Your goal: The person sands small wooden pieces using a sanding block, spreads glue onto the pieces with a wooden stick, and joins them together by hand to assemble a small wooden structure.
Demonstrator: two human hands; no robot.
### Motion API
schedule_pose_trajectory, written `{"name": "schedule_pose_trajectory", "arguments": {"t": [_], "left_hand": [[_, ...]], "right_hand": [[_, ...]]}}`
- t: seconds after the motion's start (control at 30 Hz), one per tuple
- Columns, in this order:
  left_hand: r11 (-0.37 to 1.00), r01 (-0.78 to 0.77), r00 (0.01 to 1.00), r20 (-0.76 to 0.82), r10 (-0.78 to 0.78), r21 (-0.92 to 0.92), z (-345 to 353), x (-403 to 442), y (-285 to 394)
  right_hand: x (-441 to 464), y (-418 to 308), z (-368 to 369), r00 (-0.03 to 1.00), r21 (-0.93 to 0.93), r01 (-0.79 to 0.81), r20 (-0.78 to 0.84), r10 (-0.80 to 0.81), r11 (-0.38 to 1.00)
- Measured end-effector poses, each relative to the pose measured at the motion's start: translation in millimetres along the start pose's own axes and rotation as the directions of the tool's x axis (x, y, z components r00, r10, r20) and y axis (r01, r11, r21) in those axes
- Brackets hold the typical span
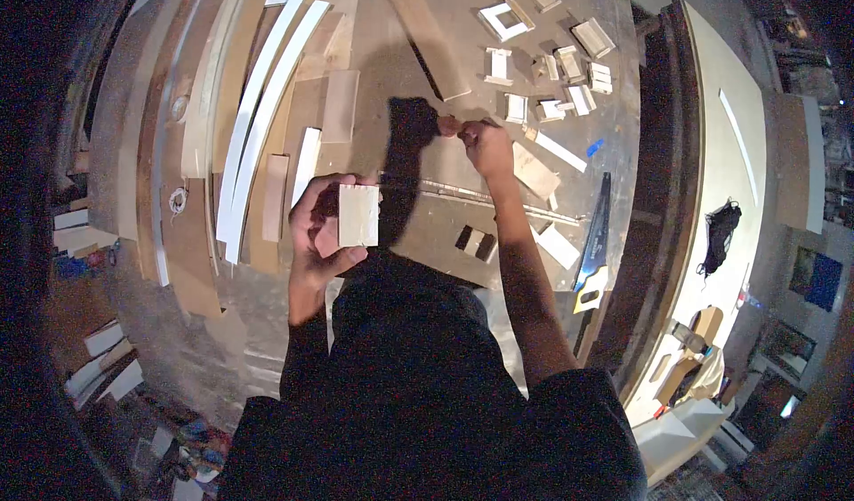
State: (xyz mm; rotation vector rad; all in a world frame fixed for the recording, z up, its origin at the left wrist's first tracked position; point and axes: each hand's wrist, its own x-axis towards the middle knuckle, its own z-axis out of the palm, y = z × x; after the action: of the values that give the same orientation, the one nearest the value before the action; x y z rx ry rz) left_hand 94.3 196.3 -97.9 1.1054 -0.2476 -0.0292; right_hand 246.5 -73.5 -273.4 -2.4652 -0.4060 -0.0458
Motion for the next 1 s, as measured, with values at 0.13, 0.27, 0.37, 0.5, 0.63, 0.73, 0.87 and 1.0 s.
{"name": "schedule_pose_trajectory", "arguments": {"t": [0.13, 0.27, 0.37, 0.5, 0.63, 0.73, 0.87, 1.0], "left_hand": [[0.971, 0.151, 0.986, -0.092, -0.135, 0.187, -6.1, 20.5, -10.9], [0.801, 0.110, 0.982, 0.062, -0.180, 0.588, -29.6, 46.1, -83.8], [0.878, 0.139, 0.984, 0.039, -0.176, 0.457, -26.7, 57.1, -105.6], [0.979, 0.133, 0.991, -0.044, -0.128, 0.152, -8.6, 65.2, -65.7], [0.971, -0.173, 0.964, -0.175, 0.202, 0.166, 5.1, 61.2, -27.0], [0.874, -0.386, 0.890, -0.129, 0.438, 0.296, 19.4, 63.3, 4.8], [0.622, -0.547, 0.758, 0.017, 0.652, 0.560, 42.4, 47.4, 38.2], [0.571, -0.574, 0.730, 0.050, 0.682, 0.587, 54.8, 28.5, 51.1]], "right_hand": [[6.3, 0.2, 1.8, 1.000, -0.009, 0.000, 0.012, 0.000, 1.000], [10.6, -2.5, 5.4, 0.994, 0.130, -0.106, 0.016, 0.104, 0.986], [11.0, -2.0, 0.2, 0.994, 0.149, -0.097, -0.035, 0.103, 0.984], [-1.3, -32.7, -42.2, 0.967, 0.263, -0.168, -0.142, 0.211, 0.950], [-43.9, -138.1, -134.1, 0.919, 0.572, -0.050, -0.294, 0.262, 0.819], [-83.5, -208.5, -185.9, 0.905, 0.368, 0.162, -0.425, 0.011, 0.916], [-117.6, -249.5, -214.7, 0.898, 0.377, 0.194, -0.440, -0.010, 0.906], [-144.8, -250.7, -234.5, 0.953, 0.453, 0.176, -0.300, -0.036, 0.874]]}}
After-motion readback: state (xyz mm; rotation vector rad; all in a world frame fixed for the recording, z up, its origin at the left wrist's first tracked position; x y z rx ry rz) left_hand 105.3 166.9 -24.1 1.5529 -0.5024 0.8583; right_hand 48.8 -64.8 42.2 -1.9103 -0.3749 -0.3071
